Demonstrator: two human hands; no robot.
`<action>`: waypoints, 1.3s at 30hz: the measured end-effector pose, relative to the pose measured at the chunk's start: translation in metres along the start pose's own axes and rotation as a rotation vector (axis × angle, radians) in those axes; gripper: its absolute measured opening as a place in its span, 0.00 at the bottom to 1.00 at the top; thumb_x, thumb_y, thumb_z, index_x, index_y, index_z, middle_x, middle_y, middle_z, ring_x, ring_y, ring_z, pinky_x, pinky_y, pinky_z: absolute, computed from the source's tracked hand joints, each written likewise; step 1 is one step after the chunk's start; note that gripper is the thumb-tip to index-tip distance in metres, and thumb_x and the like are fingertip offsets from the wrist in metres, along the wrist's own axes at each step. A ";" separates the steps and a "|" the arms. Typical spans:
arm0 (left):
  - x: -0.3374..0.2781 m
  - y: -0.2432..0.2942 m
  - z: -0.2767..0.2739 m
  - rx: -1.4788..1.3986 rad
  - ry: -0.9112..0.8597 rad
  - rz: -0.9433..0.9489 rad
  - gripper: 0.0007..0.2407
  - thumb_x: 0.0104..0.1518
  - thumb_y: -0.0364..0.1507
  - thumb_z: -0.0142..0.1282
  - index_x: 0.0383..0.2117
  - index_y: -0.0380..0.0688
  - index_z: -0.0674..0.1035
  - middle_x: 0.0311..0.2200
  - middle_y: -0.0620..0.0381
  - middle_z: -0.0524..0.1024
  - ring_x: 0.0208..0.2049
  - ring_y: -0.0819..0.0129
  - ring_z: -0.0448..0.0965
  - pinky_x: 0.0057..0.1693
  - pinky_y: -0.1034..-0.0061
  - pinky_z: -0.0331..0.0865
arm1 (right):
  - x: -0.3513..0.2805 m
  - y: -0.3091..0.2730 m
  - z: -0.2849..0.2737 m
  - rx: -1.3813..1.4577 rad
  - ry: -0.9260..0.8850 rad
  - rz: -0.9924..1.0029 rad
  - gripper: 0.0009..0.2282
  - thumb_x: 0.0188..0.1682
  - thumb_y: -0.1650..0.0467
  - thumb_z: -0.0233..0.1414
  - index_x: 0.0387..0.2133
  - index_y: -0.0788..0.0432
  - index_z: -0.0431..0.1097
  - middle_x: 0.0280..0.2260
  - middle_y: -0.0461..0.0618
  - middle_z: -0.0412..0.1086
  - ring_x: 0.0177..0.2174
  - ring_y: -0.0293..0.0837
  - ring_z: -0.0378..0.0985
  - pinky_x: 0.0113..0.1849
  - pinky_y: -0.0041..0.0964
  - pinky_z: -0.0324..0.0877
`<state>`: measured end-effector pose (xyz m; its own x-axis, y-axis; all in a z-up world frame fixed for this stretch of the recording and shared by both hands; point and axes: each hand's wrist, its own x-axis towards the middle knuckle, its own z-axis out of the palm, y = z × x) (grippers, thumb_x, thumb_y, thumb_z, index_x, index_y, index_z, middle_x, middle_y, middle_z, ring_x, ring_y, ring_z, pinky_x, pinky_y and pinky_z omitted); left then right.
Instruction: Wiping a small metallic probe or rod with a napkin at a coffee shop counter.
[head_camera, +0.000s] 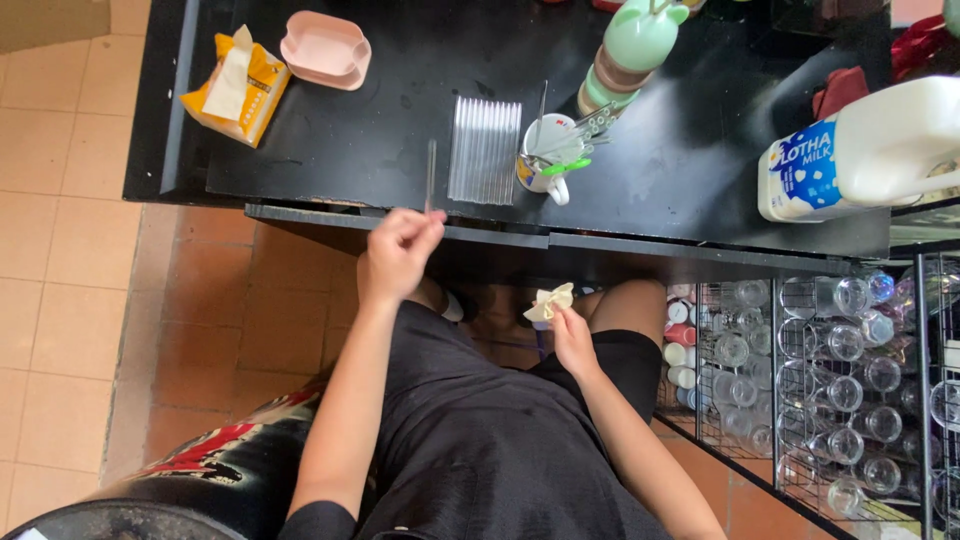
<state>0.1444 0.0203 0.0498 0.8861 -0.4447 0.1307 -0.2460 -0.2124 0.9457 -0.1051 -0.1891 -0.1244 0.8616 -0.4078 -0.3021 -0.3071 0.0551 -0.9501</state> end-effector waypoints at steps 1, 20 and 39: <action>0.013 0.007 -0.005 0.081 0.047 0.020 0.05 0.58 0.27 0.64 0.37 0.41 0.87 0.36 0.55 0.83 0.34 0.68 0.78 0.42 0.75 0.72 | 0.004 0.003 0.001 -0.004 -0.002 -0.006 0.15 0.60 0.69 0.39 0.53 0.65 0.68 0.48 0.50 0.76 0.45 0.40 0.78 0.48 0.34 0.73; 0.060 -0.004 0.012 0.786 0.196 0.100 0.14 0.61 0.33 0.55 0.50 0.44 0.83 0.28 0.53 0.80 0.28 0.53 0.81 0.35 0.61 0.72 | 0.005 0.004 0.002 0.024 -0.104 0.090 0.16 0.60 0.67 0.42 0.53 0.63 0.71 0.46 0.49 0.76 0.38 0.39 0.78 0.43 0.34 0.71; 0.096 -0.032 0.026 0.787 -0.201 0.299 0.31 0.67 0.50 0.38 0.71 0.44 0.59 0.72 0.48 0.54 0.73 0.57 0.53 0.71 0.50 0.45 | 0.009 0.016 0.002 0.021 -0.097 0.150 0.17 0.59 0.69 0.40 0.58 0.61 0.67 0.49 0.47 0.75 0.37 0.37 0.77 0.41 0.30 0.70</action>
<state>0.2271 -0.0383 0.0243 0.6730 -0.7075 0.2157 -0.7237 -0.5697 0.3895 -0.1015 -0.1897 -0.1429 0.8420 -0.3039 -0.4457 -0.4275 0.1282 -0.8949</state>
